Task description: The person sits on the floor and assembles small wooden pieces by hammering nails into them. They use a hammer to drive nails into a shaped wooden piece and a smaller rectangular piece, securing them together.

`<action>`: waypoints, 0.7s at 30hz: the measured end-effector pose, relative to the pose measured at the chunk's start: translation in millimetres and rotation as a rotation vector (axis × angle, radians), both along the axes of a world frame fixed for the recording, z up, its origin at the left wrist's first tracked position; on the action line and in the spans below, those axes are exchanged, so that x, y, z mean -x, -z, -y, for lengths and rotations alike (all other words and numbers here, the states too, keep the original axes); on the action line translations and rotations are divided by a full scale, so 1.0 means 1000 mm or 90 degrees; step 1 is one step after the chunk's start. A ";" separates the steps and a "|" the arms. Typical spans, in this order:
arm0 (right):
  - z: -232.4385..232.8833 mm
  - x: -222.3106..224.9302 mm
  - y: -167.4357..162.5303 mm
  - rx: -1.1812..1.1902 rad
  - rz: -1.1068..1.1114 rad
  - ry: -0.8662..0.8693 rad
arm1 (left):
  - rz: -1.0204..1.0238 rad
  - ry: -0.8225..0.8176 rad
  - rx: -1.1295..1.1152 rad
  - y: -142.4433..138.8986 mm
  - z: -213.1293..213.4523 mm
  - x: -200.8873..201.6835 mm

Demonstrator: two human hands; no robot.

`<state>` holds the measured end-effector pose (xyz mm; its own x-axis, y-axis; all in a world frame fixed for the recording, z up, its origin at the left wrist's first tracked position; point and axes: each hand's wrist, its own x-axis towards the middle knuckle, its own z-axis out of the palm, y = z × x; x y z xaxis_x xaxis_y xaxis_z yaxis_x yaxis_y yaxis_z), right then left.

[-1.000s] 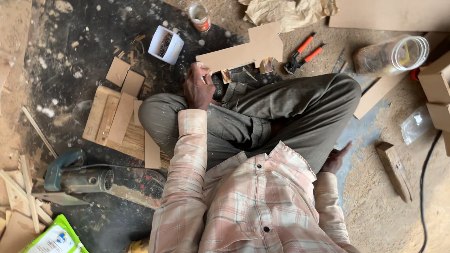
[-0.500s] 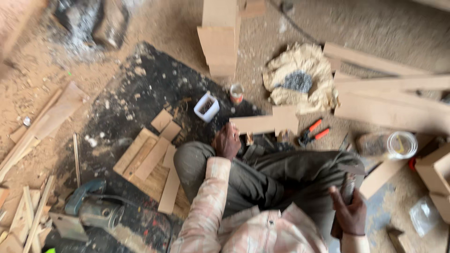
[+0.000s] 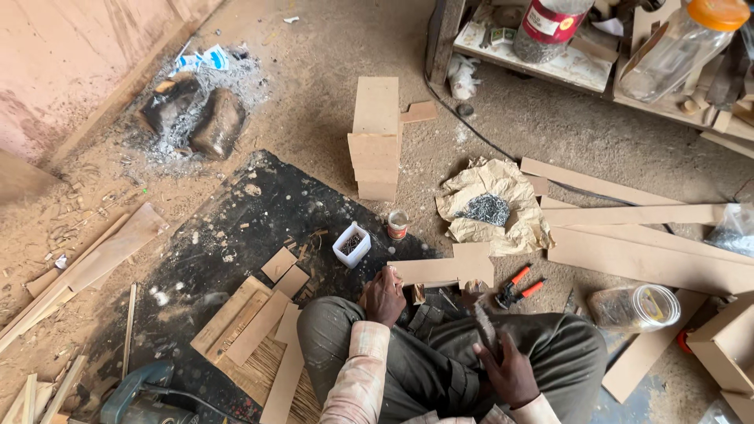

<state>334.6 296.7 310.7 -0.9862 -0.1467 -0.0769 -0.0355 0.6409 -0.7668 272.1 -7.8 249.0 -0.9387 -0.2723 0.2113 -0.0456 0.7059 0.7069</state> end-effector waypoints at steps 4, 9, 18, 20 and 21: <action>0.017 0.004 -0.008 -0.084 0.018 -0.010 | 0.025 -0.004 0.019 -0.007 0.002 0.001; 0.030 0.018 0.010 -0.027 -0.133 -0.158 | -0.029 -0.095 0.178 0.021 -0.001 0.001; 0.080 0.086 0.035 -0.181 -0.180 -0.222 | -0.048 0.004 0.013 0.043 0.014 0.027; 0.088 0.097 0.027 -0.183 -0.189 -0.242 | -0.044 0.006 -0.003 0.041 0.014 0.034; 0.090 0.098 0.024 -0.189 -0.173 -0.251 | -0.027 0.012 -0.027 0.041 0.013 0.034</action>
